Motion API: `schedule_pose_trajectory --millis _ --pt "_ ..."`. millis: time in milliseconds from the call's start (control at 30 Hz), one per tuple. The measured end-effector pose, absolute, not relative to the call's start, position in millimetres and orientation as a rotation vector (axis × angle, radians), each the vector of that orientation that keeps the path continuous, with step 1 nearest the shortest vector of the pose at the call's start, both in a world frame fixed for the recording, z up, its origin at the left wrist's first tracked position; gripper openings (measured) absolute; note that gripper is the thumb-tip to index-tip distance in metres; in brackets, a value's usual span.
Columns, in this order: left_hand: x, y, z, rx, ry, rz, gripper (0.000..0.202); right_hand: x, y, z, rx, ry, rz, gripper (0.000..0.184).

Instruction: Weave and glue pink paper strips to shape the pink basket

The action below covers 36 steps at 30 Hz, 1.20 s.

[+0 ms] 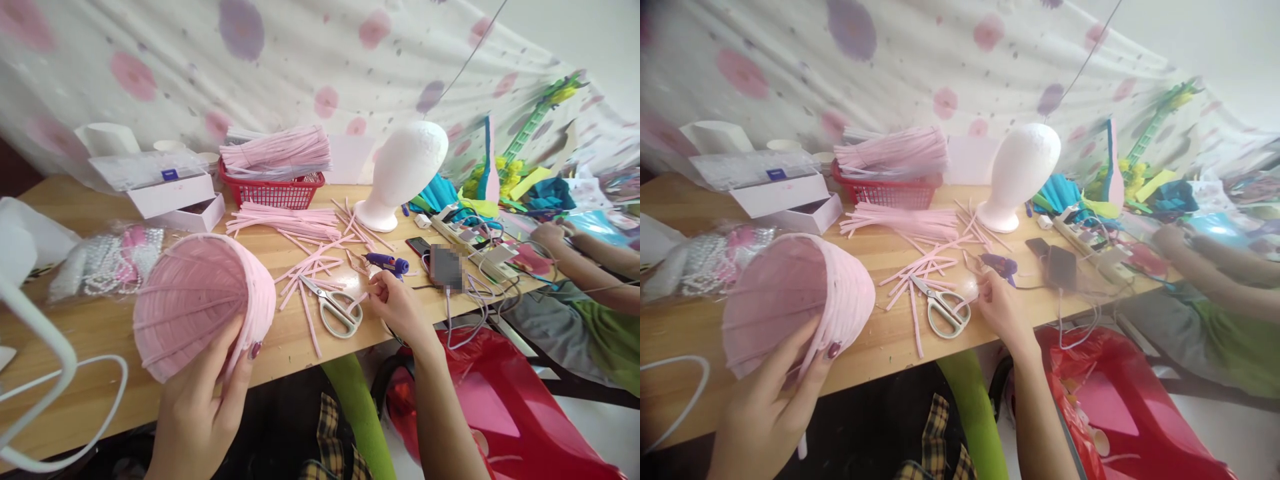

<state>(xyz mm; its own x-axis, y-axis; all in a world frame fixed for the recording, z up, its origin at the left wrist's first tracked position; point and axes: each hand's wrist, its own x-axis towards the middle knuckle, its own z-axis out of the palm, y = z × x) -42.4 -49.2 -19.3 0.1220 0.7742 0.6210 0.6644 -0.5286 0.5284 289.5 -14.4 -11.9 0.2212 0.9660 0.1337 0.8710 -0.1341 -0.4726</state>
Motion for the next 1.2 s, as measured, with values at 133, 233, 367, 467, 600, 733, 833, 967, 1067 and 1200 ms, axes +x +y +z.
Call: schedule_pose_trajectory --millis 133,233,367,467,600,733,833,967,1067,1200 --pt "-42.9 -50.7 -18.1 2.275 1.465 1.348 0.031 296.2 -16.6 -13.3 -1.957 -1.774 0.314 0.048" --pt "-43.1 -50.2 -17.4 2.303 1.462 1.349 0.031 302.9 -21.5 -12.6 -1.890 -1.794 0.298 0.057" --pt "-42.6 -47.6 -15.7 2.332 1.450 1.376 0.030 310.0 -26.5 -13.3 -1.660 -1.796 0.293 0.062" --pt "-42.3 -47.1 -14.9 2.342 1.457 1.383 0.031 310.3 -27.6 -16.3 -1.499 -1.688 0.354 0.055" --pt "-42.3 -48.9 -15.4 2.329 1.444 1.378 0.030 307.0 -27.8 -15.9 -1.486 -1.703 0.319 0.033" --pt "-42.7 -49.2 -17.7 2.298 1.430 1.394 0.030 305.4 -23.0 -12.2 -1.601 -2.041 0.287 0.029" --pt "-43.4 -49.1 -19.4 2.289 1.418 1.400 0.030 303.8 -15.8 -12.6 -1.731 -2.151 0.298 0.027" --pt "-45.1 -50.3 -19.9 2.284 1.441 1.352 0.030 301.4 -7.9 -12.1 -1.807 -2.131 0.304 0.022" --pt "-45.7 -51.1 -19.3 2.274 1.445 1.336 0.030 301.4 -4.0 -6.8 -1.874 -2.047 0.261 0.017" --pt "-45.0 -51.2 -17.9 2.248 1.442 1.316 0.030 299.6 2.1 4.6 -1.950 -1.883 0.180 0.013"
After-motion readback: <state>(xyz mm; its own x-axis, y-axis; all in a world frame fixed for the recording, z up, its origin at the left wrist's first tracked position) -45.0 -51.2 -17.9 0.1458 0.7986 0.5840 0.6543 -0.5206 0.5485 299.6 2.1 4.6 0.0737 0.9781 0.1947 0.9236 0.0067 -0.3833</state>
